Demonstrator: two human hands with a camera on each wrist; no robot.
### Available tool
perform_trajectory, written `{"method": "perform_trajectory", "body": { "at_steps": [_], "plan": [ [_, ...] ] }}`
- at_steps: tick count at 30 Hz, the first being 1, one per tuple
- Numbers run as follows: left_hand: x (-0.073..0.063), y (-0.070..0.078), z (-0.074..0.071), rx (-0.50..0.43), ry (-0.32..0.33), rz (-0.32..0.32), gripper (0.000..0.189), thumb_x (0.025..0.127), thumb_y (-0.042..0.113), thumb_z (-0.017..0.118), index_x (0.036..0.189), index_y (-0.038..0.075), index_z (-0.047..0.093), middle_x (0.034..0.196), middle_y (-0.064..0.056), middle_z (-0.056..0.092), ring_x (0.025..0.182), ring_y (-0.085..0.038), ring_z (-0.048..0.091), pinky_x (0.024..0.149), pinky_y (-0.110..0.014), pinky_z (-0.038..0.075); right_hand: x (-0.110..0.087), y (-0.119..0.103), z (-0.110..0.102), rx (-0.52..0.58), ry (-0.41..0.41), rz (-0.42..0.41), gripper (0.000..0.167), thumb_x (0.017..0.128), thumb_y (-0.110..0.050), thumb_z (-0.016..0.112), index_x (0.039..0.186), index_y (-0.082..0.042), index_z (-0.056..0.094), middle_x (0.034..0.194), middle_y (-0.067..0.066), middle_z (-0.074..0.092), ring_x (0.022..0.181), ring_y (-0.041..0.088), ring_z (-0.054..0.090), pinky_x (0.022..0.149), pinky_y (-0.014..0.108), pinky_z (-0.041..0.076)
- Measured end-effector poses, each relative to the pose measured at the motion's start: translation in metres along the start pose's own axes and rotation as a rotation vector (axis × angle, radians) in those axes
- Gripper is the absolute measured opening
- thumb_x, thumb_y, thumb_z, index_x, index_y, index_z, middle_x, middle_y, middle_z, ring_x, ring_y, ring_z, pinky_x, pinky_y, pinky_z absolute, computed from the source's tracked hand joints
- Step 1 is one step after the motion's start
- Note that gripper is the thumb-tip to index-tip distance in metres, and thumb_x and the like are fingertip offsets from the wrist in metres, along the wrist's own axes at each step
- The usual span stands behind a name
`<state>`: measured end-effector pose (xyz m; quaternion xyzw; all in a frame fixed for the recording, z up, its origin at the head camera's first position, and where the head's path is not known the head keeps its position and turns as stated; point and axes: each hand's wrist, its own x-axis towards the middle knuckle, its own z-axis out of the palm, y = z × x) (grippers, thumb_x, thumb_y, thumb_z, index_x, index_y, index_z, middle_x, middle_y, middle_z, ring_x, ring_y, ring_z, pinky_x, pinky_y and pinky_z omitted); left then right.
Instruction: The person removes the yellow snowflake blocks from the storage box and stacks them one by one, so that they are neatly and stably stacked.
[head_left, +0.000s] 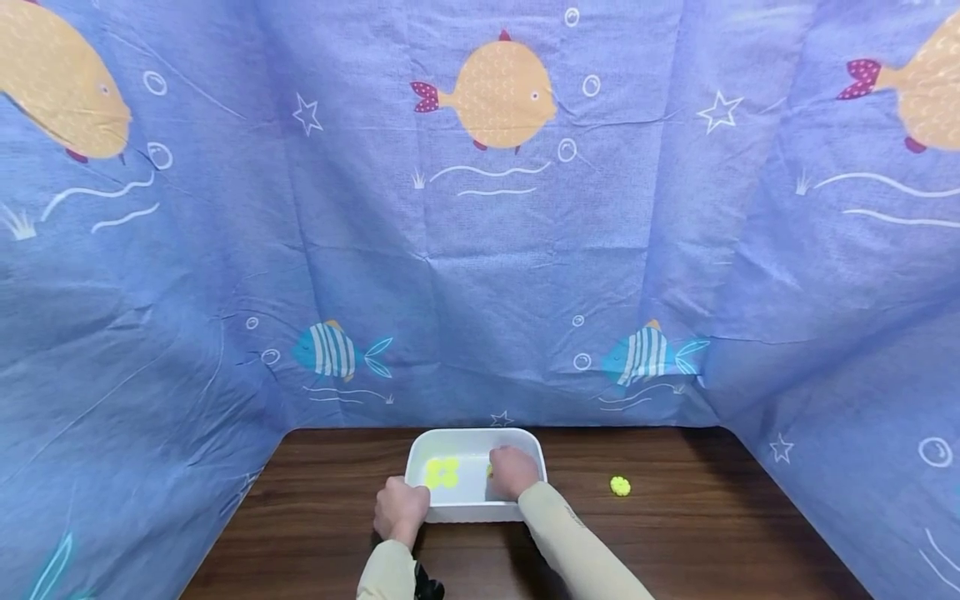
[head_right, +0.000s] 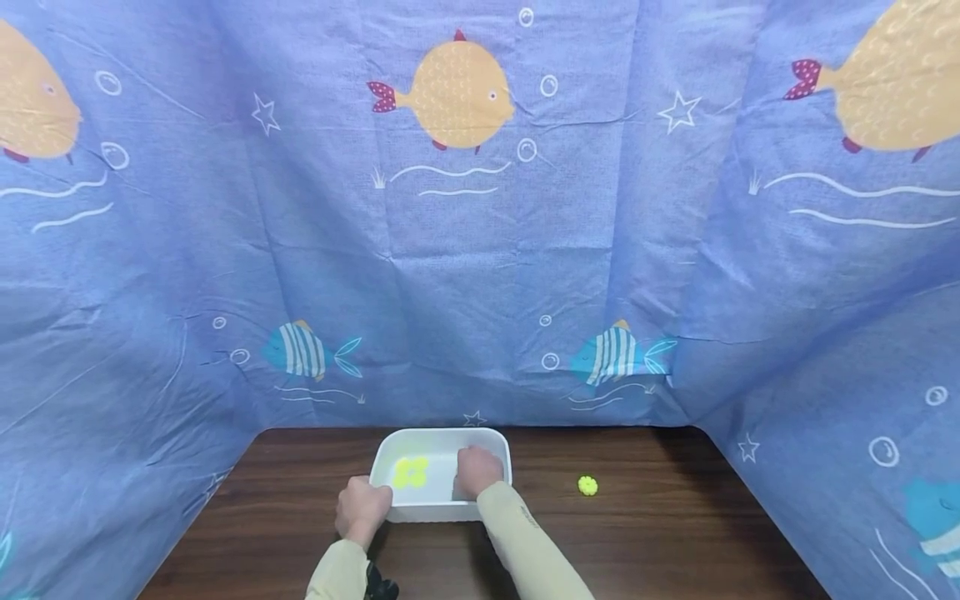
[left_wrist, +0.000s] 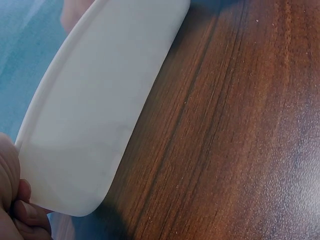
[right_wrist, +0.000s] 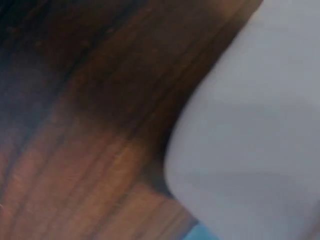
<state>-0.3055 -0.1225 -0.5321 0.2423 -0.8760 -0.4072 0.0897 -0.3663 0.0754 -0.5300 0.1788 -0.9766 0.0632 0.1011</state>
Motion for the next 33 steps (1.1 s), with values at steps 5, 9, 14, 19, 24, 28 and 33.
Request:
{"method": "perform_trajectory", "body": {
  "at_steps": [5,9,14,19,24,28,33],
  "plan": [
    [0.0,0.001,0.001,-0.002,0.001,-0.009,0.023,0.076,0.013,0.058,0.09,-0.001,0.07,0.081,-0.02,0.068,0.072,-0.033,0.063,0.06,-0.048,0.048,-0.002,0.006,0.001,0.083,-0.002,0.019,0.02,0.074,-0.01,0.075,0.061,-0.013,0.059,0.068,0.001,0.052,0.064,0.016,0.048,0.062,0.034,0.048],
    [-0.001,0.003,0.002,0.0,0.005,-0.007,0.024,0.076,0.012,0.059,0.092,-0.001,0.07,0.082,-0.021,0.069,0.073,-0.034,0.064,0.061,-0.049,0.048,-0.003,0.008,-0.002,0.119,-0.03,0.041,0.028,0.073,-0.005,0.071,0.058,-0.012,0.049,0.062,0.001,0.047,0.059,0.016,0.042,0.06,0.034,0.045],
    [-0.001,0.003,0.001,0.001,0.008,-0.006,0.026,0.076,0.012,0.058,0.094,-0.003,0.07,0.085,-0.023,0.068,0.075,-0.037,0.064,0.062,-0.051,0.049,-0.003,0.008,-0.006,0.149,-0.05,0.047,0.021,0.07,0.0,0.07,0.064,-0.011,0.053,0.065,0.001,0.051,0.062,0.017,0.045,0.061,0.034,0.046],
    [-0.001,0.0,0.001,0.004,-0.002,-0.009,0.027,0.077,0.013,0.058,0.096,-0.004,0.07,0.086,-0.024,0.069,0.075,-0.036,0.064,0.062,-0.05,0.049,-0.006,0.009,-0.009,0.245,-0.019,0.021,0.017,0.071,0.0,0.078,0.073,-0.01,0.064,0.072,0.0,0.061,0.067,0.015,0.052,0.066,0.033,0.049],
    [-0.002,-0.004,0.001,0.011,-0.021,-0.02,0.026,0.077,0.013,0.058,0.094,-0.004,0.069,0.083,-0.022,0.068,0.073,-0.035,0.063,0.062,-0.05,0.049,-0.012,0.012,-0.016,0.395,-0.009,-0.018,0.016,0.079,0.001,0.072,0.071,-0.011,0.064,0.07,-0.003,0.059,0.064,0.01,0.049,0.064,0.027,0.046],
    [-0.002,-0.004,0.001,0.005,-0.024,-0.016,0.028,0.077,0.013,0.058,0.096,-0.005,0.069,0.084,-0.023,0.068,0.075,-0.036,0.063,0.065,-0.052,0.049,-0.011,0.021,-0.027,0.508,0.064,-0.013,0.012,0.083,-0.002,0.069,0.074,-0.009,0.064,0.071,-0.002,0.062,0.065,0.008,0.051,0.062,0.025,0.045],
    [-0.001,0.002,0.0,-0.002,-0.021,-0.014,0.03,0.078,0.013,0.058,0.098,-0.006,0.068,0.086,-0.024,0.068,0.076,-0.037,0.063,0.066,-0.053,0.049,-0.009,0.044,-0.043,0.723,0.079,0.145,0.004,0.088,-0.006,0.071,0.086,-0.006,0.067,0.079,0.003,0.066,0.068,0.012,0.059,0.06,0.027,0.05]
  ]
}}
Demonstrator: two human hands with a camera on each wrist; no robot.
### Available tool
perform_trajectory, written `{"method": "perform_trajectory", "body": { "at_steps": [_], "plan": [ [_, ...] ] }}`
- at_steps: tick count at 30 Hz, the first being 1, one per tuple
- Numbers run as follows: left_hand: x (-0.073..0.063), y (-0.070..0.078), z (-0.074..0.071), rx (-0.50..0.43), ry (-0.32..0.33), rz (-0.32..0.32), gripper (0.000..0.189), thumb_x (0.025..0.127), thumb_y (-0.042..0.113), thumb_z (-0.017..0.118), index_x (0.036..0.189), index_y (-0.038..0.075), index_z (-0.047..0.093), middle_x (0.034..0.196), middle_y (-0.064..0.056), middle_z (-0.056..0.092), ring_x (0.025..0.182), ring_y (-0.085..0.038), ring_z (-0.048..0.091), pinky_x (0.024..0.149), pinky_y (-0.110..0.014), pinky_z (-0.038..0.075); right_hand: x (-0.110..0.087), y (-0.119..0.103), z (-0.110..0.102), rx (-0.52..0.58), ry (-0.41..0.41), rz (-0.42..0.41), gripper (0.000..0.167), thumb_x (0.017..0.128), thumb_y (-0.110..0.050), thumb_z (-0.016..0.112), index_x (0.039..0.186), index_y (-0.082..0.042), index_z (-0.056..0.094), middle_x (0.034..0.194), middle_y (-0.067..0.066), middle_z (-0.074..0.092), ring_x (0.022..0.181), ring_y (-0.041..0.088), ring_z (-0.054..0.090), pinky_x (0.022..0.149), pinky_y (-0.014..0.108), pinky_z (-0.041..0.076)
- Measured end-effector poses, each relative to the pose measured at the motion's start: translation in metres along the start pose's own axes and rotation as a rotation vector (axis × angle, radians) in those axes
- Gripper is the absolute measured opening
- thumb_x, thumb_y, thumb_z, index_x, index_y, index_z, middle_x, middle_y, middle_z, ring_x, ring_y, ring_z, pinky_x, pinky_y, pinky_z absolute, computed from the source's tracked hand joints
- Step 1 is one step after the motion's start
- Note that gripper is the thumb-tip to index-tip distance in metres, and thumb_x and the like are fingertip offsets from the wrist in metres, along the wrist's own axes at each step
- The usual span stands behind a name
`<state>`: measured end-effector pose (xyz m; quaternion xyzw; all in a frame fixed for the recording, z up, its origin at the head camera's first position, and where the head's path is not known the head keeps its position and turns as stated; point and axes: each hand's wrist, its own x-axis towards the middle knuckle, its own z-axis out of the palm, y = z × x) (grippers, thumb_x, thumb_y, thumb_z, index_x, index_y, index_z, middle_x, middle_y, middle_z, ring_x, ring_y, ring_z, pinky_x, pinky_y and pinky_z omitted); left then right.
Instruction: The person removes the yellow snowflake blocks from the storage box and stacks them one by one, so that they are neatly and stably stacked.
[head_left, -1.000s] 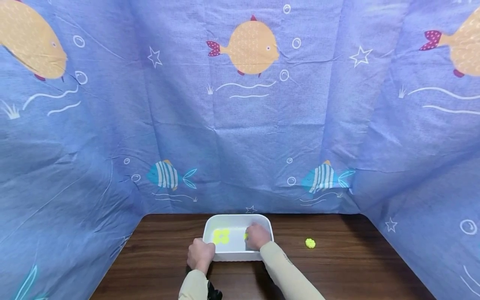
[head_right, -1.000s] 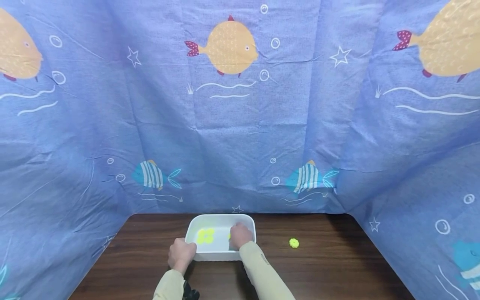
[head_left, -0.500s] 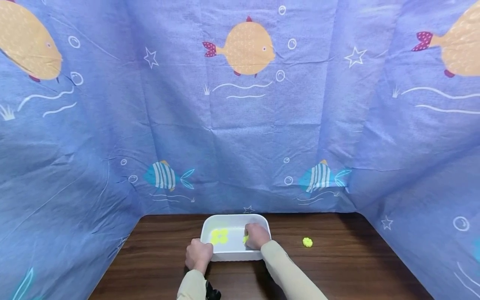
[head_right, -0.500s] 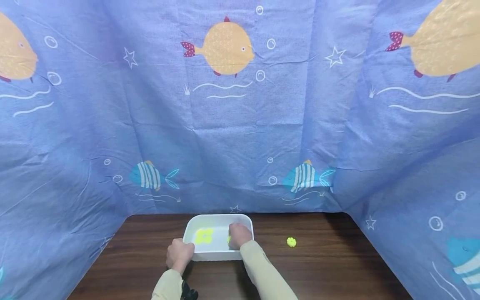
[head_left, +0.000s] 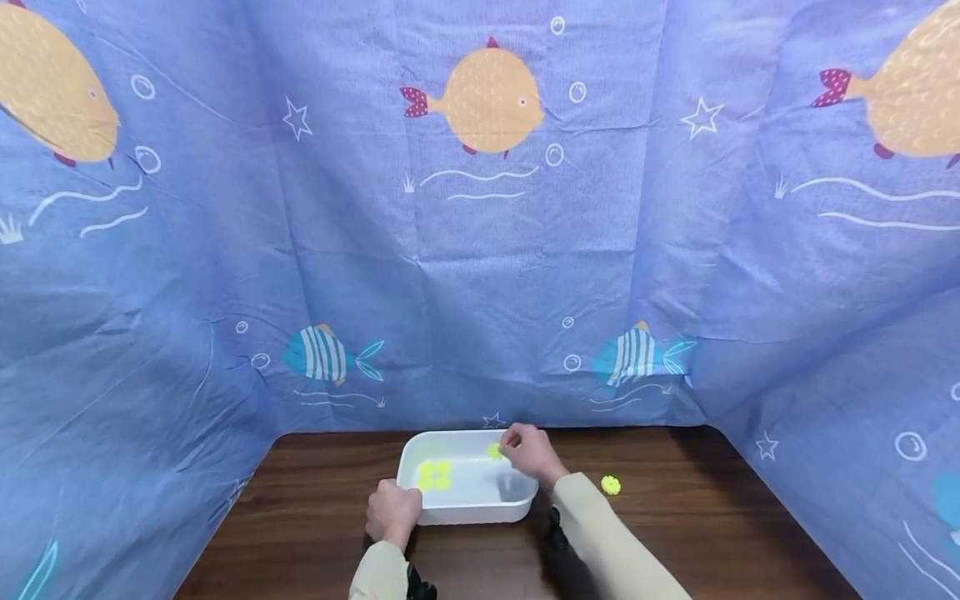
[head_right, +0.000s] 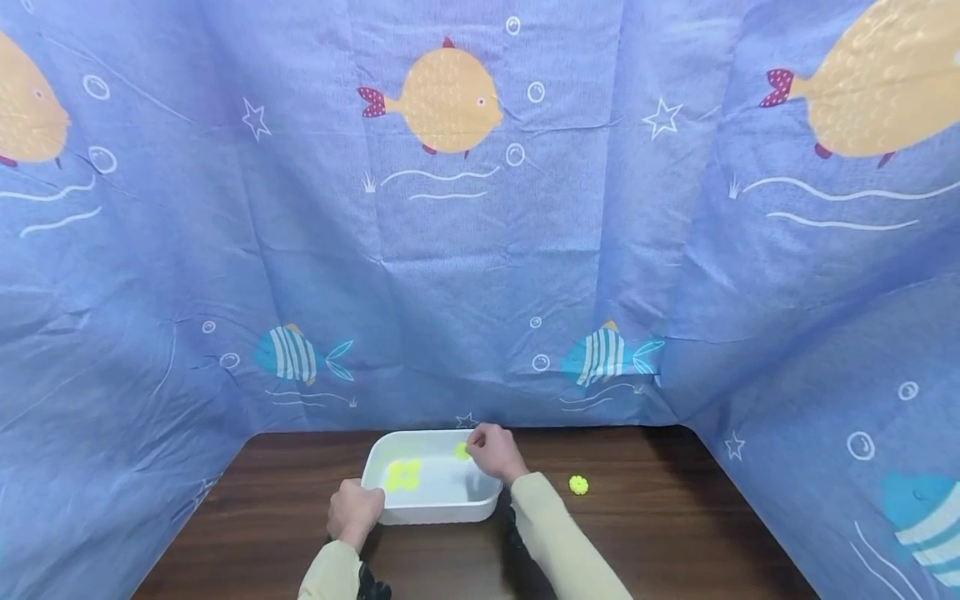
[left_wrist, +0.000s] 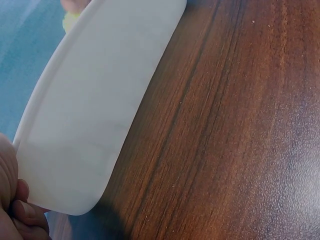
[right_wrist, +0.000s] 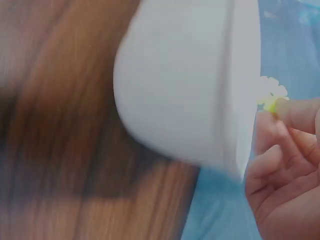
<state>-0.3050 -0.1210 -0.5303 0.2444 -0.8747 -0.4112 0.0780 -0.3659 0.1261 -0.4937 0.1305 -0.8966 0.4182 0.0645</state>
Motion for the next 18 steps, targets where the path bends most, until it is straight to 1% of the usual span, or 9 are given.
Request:
{"method": "perform_trajectory", "body": {
  "at_steps": [3,4,7,9,11,15,18],
  "plan": [
    [0.001,-0.001,-0.001,0.003,0.0,0.003,0.029,0.078,0.013,0.057,0.097,-0.006,0.068,0.086,-0.025,0.068,0.075,-0.037,0.063,0.064,-0.051,0.049,-0.001,0.007,-0.016,0.073,0.026,0.092,0.003,0.089,-0.003,0.07,0.091,-0.003,0.069,0.08,0.005,0.065,0.069,0.015,0.059,0.06,0.029,0.05],
    [0.002,-0.001,0.0,0.004,0.002,0.005,0.029,0.078,0.013,0.057,0.097,-0.006,0.068,0.086,-0.025,0.068,0.075,-0.037,0.063,0.063,-0.051,0.049,-0.001,0.012,-0.022,0.069,0.039,0.102,0.004,0.088,-0.002,0.07,0.091,-0.003,0.07,0.079,0.005,0.065,0.068,0.015,0.059,0.06,0.029,0.049],
    [0.003,-0.002,0.001,0.01,0.007,0.014,0.03,0.078,0.012,0.057,0.098,-0.006,0.068,0.087,-0.026,0.068,0.075,-0.038,0.064,0.062,-0.051,0.049,-0.005,0.03,-0.04,-0.021,0.071,0.105,0.006,0.085,-0.001,0.071,0.089,-0.004,0.073,0.075,0.003,0.066,0.067,0.014,0.057,0.062,0.03,0.049],
    [0.004,-0.002,0.001,0.013,0.005,0.017,0.03,0.078,0.013,0.058,0.099,-0.006,0.068,0.087,-0.026,0.068,0.076,-0.039,0.064,0.062,-0.052,0.049,-0.009,0.044,-0.055,-0.077,0.074,0.114,0.005,0.083,-0.004,0.073,0.087,-0.006,0.075,0.075,0.002,0.068,0.067,0.013,0.059,0.062,0.03,0.049],
    [0.005,-0.002,0.001,0.012,0.005,0.023,0.029,0.078,0.013,0.058,0.098,-0.005,0.068,0.087,-0.026,0.068,0.076,-0.039,0.064,0.063,-0.052,0.049,-0.014,0.057,-0.071,-0.121,0.069,0.135,0.004,0.083,-0.008,0.075,0.087,-0.007,0.075,0.076,0.001,0.07,0.069,0.013,0.06,0.064,0.03,0.05],
    [0.008,-0.002,0.001,0.01,0.0,0.042,0.027,0.079,0.014,0.058,0.095,-0.005,0.068,0.084,-0.025,0.068,0.074,-0.039,0.064,0.061,-0.052,0.048,-0.025,0.078,-0.102,-0.103,0.015,0.236,0.005,0.086,-0.009,0.074,0.089,-0.006,0.075,0.083,0.003,0.071,0.074,0.016,0.062,0.065,0.031,0.051],
    [0.01,0.0,0.001,0.009,-0.004,0.055,0.025,0.079,0.014,0.058,0.092,-0.005,0.068,0.082,-0.025,0.068,0.072,-0.038,0.063,0.06,-0.051,0.048,-0.032,0.092,-0.122,-0.094,-0.011,0.286,0.005,0.086,-0.008,0.072,0.09,-0.005,0.074,0.085,0.005,0.07,0.076,0.017,0.061,0.066,0.032,0.051]
  ]
}}
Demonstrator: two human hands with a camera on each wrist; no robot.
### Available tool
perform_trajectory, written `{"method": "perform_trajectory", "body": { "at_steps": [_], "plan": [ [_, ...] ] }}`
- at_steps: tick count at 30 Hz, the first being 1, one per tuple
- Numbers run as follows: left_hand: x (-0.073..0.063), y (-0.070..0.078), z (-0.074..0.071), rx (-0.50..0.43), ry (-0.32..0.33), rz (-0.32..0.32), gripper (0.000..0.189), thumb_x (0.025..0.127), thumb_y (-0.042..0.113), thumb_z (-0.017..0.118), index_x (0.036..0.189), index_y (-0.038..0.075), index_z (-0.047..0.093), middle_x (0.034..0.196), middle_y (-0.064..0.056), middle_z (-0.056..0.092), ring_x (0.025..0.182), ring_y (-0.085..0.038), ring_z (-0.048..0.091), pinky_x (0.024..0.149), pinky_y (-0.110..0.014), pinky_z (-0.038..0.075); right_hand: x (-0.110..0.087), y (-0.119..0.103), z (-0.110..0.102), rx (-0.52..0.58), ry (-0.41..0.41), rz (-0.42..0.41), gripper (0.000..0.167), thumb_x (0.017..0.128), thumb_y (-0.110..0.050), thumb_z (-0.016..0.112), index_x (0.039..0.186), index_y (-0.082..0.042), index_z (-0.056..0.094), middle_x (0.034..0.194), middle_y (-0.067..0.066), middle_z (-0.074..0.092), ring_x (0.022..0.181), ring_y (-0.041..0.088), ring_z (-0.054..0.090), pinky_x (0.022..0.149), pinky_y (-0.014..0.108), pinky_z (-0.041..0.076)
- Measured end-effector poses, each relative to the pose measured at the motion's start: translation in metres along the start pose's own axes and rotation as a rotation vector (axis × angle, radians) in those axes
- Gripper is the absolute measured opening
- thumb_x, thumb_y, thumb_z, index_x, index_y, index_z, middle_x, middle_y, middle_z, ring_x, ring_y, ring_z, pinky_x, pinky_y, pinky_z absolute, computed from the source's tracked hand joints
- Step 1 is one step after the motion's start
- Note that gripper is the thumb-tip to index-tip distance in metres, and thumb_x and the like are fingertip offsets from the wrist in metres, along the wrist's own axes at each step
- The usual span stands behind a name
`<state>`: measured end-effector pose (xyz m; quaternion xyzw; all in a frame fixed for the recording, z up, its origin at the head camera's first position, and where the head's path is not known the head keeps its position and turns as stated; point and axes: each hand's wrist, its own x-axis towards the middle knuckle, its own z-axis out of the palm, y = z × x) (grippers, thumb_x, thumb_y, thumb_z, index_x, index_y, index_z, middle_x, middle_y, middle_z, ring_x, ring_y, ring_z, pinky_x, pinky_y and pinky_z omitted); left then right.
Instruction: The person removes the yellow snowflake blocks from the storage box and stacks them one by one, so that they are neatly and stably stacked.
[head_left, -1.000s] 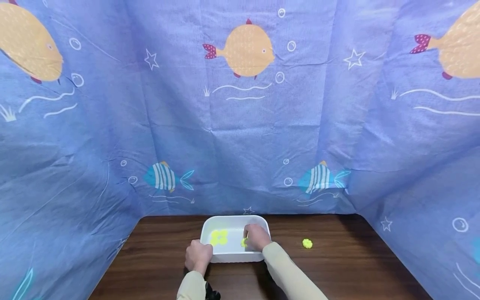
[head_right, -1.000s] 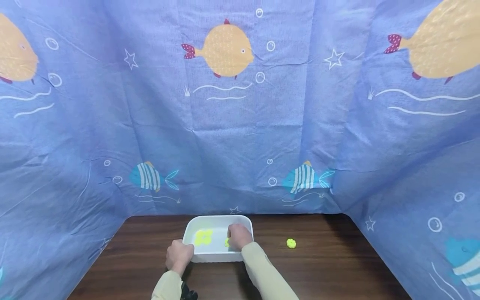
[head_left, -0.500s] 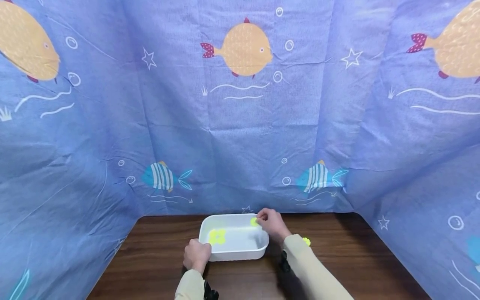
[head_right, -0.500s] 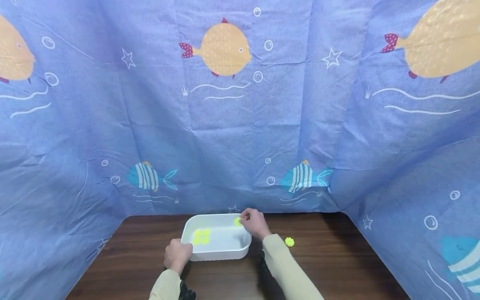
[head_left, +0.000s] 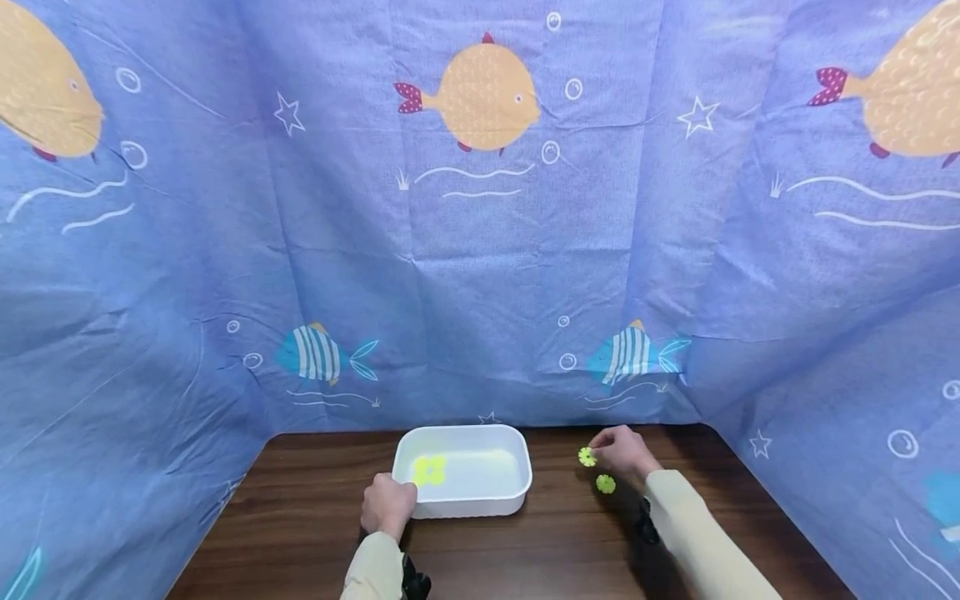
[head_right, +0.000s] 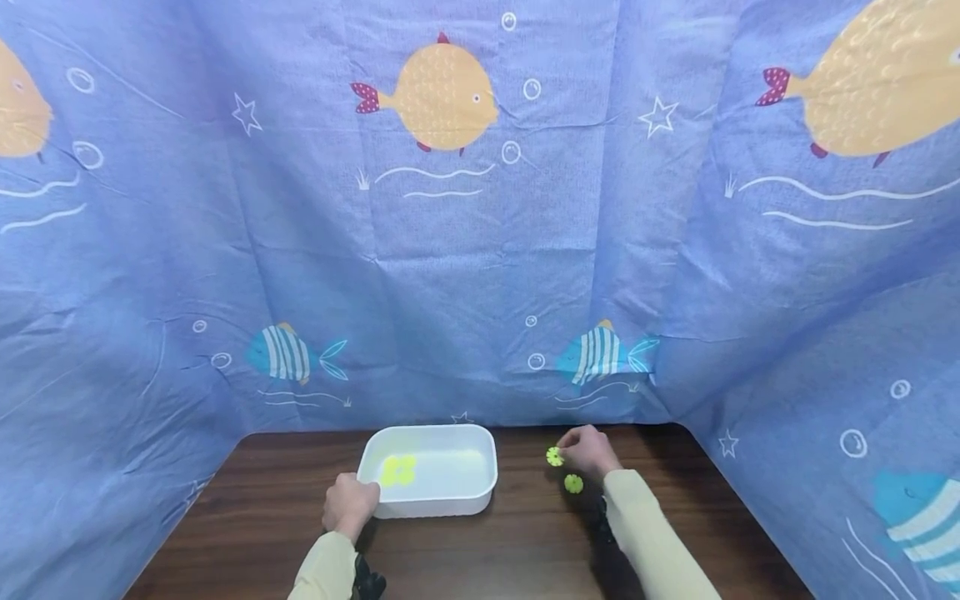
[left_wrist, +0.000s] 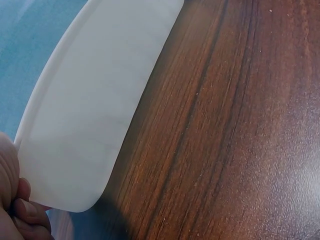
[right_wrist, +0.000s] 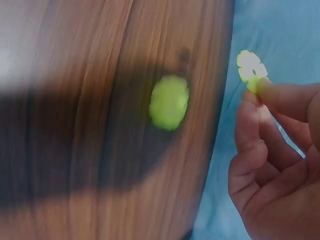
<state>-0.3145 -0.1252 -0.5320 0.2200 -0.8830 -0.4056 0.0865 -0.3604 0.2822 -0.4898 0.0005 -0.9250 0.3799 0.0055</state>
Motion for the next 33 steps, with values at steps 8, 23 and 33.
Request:
{"method": "perform_trajectory", "body": {
  "at_steps": [8,23,33],
  "plan": [
    [0.001,0.003,-0.002,0.0,-0.001,-0.008,0.025,0.08,0.013,0.057,0.093,-0.005,0.069,0.084,-0.025,0.069,0.073,-0.038,0.063,0.061,-0.051,0.049,-0.01,0.039,-0.014,0.038,-0.054,0.054,0.006,0.09,-0.004,0.069,0.091,0.0,0.073,0.084,0.006,0.07,0.068,0.02,0.065,0.06,0.035,0.05],
    [0.0,0.005,0.0,0.003,-0.001,-0.033,0.027,0.08,0.012,0.057,0.097,-0.006,0.069,0.087,-0.026,0.069,0.075,-0.038,0.064,0.064,-0.051,0.049,-0.008,0.038,-0.008,0.022,-0.096,0.108,0.01,0.092,-0.003,0.062,0.089,-0.001,0.072,0.084,0.007,0.069,0.068,0.02,0.063,0.057,0.03,0.044],
    [0.001,0.003,0.002,-0.006,0.003,-0.04,0.028,0.081,0.013,0.057,0.099,-0.005,0.07,0.089,-0.026,0.07,0.075,-0.038,0.064,0.065,-0.052,0.05,-0.01,0.042,-0.005,0.029,-0.095,0.138,0.01,0.093,-0.006,0.063,0.091,-0.002,0.072,0.083,0.005,0.068,0.067,0.019,0.062,0.055,0.029,0.042]
  ]
}}
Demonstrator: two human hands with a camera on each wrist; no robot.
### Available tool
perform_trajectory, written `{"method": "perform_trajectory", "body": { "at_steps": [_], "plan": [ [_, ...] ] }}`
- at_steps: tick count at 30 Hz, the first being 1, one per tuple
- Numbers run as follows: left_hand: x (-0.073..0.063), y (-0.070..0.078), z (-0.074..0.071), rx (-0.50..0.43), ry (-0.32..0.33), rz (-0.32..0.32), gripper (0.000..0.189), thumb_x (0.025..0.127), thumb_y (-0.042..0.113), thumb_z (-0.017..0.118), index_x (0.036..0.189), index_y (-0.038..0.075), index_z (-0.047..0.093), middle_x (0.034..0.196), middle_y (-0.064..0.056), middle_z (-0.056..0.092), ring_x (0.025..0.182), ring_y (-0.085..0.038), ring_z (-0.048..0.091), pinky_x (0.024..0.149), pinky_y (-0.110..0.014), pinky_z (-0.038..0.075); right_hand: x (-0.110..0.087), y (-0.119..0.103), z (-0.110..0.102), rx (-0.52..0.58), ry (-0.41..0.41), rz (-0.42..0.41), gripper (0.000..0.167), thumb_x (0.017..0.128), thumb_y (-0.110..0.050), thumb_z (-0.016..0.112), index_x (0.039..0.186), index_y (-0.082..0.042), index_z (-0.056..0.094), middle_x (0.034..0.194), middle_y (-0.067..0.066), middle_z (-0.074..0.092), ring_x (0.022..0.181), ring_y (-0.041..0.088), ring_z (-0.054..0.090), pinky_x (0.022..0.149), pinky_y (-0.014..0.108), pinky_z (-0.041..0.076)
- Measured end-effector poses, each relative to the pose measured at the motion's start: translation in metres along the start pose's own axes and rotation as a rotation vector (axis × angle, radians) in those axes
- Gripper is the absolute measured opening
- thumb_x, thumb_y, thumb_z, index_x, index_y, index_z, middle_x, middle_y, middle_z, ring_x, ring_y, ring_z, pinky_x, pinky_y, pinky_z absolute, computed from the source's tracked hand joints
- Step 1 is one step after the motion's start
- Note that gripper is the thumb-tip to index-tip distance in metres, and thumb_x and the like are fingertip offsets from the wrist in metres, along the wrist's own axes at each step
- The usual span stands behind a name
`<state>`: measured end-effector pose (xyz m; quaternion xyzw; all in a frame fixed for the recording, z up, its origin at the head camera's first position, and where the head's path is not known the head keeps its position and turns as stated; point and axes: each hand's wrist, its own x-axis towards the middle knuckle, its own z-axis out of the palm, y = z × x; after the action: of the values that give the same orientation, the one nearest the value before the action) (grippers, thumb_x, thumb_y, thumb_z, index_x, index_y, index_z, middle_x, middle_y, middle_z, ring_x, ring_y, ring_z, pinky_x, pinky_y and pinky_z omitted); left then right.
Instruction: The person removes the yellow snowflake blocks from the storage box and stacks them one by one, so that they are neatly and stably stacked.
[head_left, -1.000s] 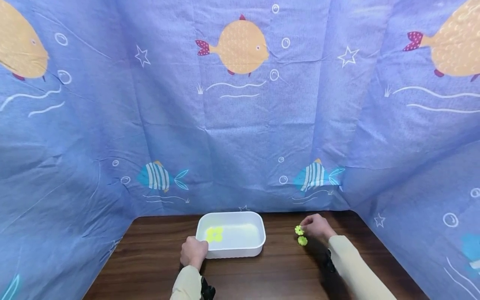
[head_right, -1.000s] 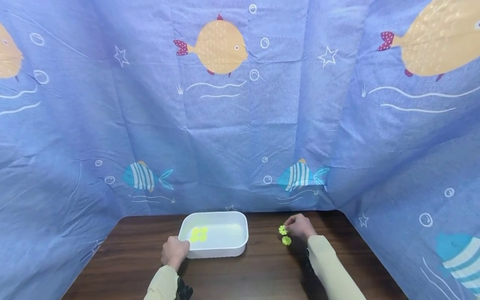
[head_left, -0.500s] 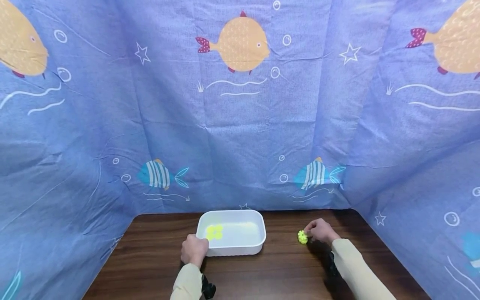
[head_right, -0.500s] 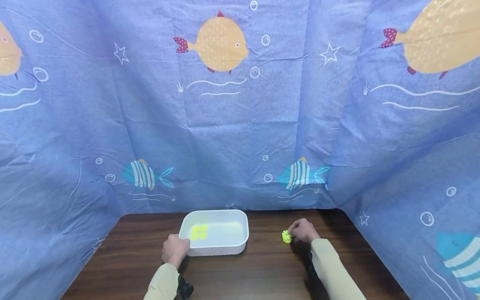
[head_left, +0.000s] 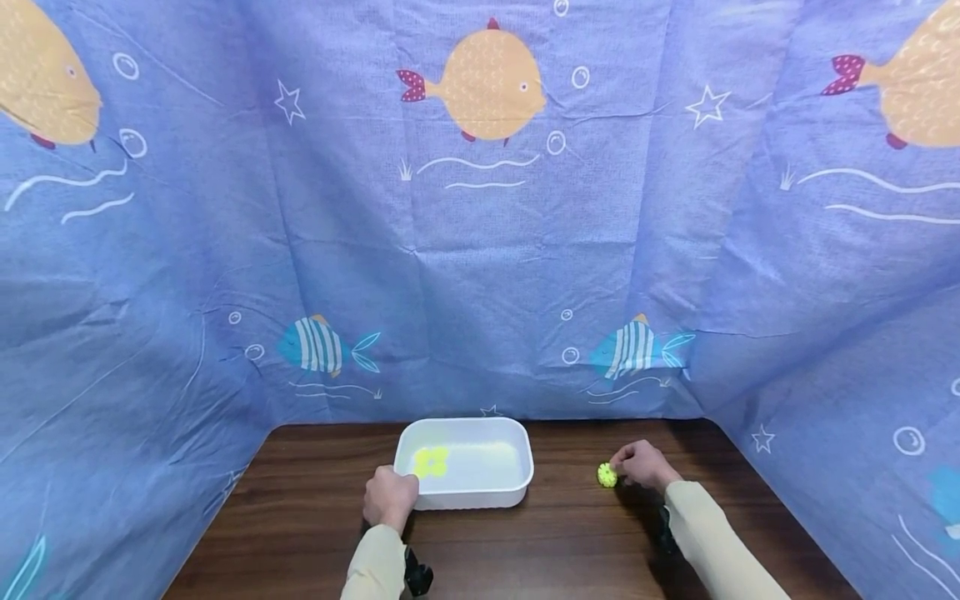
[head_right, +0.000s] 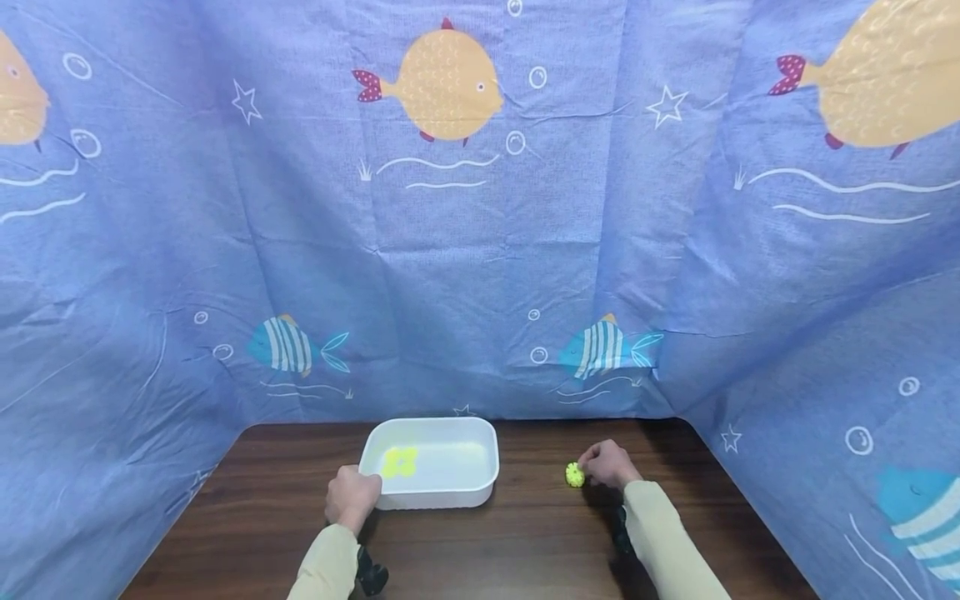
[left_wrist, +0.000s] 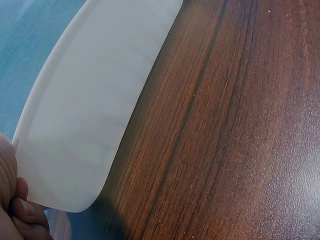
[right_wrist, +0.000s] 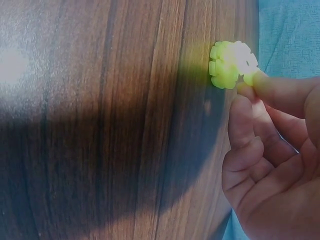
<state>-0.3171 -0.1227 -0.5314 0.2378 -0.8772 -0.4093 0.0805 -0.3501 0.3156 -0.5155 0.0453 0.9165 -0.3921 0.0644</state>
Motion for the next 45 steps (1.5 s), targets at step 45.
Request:
{"method": "perform_trajectory", "body": {
  "at_steps": [45],
  "plan": [
    [-0.0007,0.0017,-0.0006,-0.027,-0.007,-0.001,0.031,0.082,0.011,0.058,0.103,-0.008,0.069,0.092,-0.027,0.07,0.078,-0.038,0.065,0.069,-0.053,0.051,-0.0035,0.0024,0.0079,-0.031,0.052,-0.014,0.012,0.091,-0.009,0.063,0.093,0.001,0.071,0.076,0.009,0.065,0.063,0.017,0.058,0.055,0.029,0.044]
  ]
}}
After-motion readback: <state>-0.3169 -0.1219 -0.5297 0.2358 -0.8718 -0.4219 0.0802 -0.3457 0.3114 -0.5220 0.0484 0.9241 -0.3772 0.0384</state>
